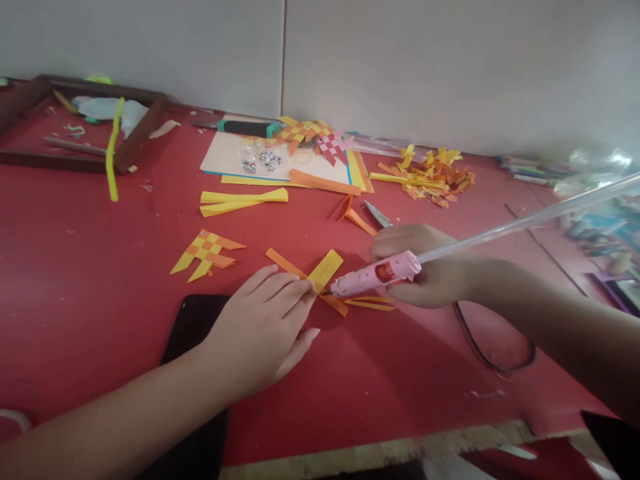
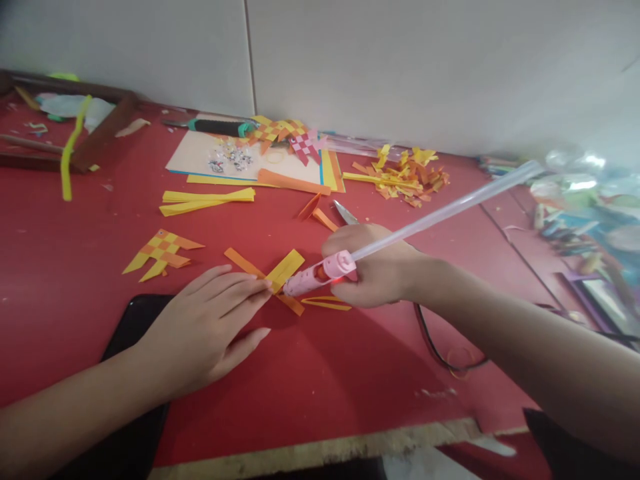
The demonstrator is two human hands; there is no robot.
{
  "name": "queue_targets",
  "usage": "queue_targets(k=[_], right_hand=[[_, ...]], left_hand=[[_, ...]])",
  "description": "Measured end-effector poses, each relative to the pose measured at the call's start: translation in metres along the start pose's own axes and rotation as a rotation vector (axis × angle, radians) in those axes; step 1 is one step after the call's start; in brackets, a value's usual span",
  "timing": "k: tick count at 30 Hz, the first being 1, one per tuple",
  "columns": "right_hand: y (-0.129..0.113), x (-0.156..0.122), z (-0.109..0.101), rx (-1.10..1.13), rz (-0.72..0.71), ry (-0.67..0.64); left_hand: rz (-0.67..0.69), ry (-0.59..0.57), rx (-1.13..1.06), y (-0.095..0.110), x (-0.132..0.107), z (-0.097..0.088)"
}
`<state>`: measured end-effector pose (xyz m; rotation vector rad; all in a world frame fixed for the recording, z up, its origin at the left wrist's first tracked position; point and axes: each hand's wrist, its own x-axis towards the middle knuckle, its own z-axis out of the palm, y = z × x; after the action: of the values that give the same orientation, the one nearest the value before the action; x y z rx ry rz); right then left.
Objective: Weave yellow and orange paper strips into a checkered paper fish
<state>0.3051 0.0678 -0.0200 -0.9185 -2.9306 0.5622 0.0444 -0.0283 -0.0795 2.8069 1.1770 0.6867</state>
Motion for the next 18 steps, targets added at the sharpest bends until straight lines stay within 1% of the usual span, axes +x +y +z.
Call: queue_targets(k=[6,12,16,18], right_hand=[[-0.004,0.004,-0.005,-0.058,0.018,0.010],[-0.017,0.012,-0.019,-0.151,0.032,-0.097],[-0.028,0.021,-0.026,-0.248,0.046,-0.103],[-0.037,0.029,-0.030,-0.313,0.064,-0.131]], left_hand=[[-0.005,-0.004,-0.019,-0.001,-0.002,0.000],[-0.013,-0.025,-0.028,-0.001,-0.003,0.000],[-0.011,-0.053,-0.039,-0.001,-0.001,0.000],[-0.012,-0.054,-0.039,-0.001,0.000,-0.001]])
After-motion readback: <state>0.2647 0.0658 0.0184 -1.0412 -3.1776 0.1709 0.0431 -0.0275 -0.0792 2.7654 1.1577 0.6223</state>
